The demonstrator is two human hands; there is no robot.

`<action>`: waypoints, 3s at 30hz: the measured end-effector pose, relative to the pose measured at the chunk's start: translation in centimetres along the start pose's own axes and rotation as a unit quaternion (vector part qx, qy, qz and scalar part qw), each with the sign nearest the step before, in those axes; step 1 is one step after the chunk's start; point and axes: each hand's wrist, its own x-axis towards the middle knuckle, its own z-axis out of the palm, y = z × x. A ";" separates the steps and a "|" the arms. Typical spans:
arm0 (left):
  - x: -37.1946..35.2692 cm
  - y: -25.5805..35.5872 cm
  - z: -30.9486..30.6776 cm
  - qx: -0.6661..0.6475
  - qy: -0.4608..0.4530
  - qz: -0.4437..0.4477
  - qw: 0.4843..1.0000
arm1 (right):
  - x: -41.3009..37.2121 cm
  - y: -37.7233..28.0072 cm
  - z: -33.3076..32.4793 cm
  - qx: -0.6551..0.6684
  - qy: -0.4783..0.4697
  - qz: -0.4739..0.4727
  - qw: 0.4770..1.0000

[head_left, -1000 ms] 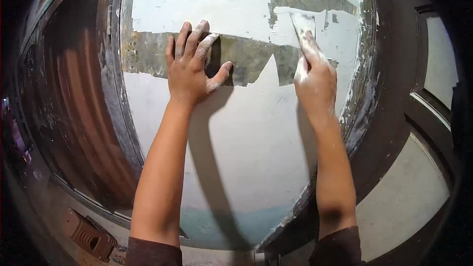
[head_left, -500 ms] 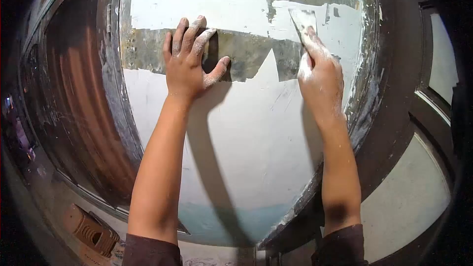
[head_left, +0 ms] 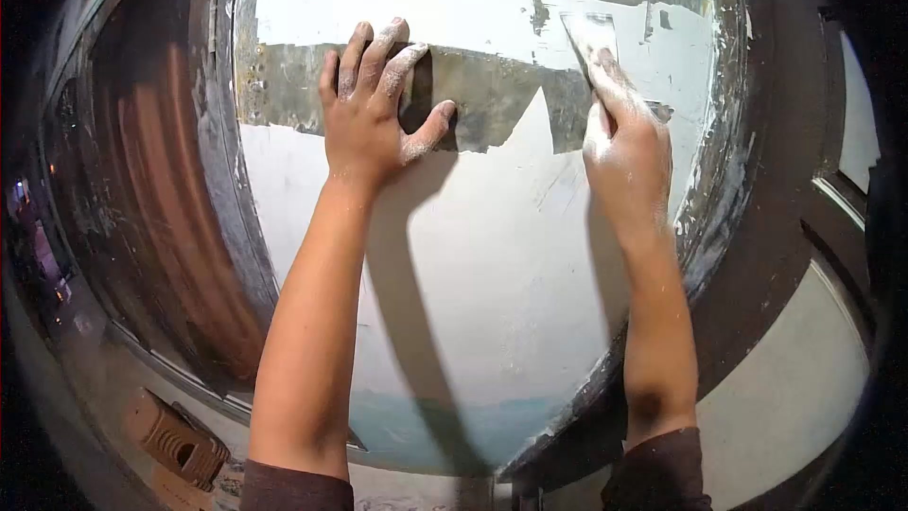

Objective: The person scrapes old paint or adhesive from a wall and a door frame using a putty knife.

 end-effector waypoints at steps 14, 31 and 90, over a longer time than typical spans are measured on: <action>-0.1 0.0 0.1 -0.044 0.007 -0.016 0.999 | 1.5 -1.1 1.0 0.022 0.005 0.040 0.999; -0.1 0.2 -0.2 -0.045 -0.001 -0.026 0.999 | -2.6 -2.6 1.0 -0.014 -0.009 0.032 0.999; 1.3 -3.2 -4.1 0.065 -0.200 0.062 0.976 | -0.1 -6.4 3.8 -0.006 -0.001 -0.003 1.000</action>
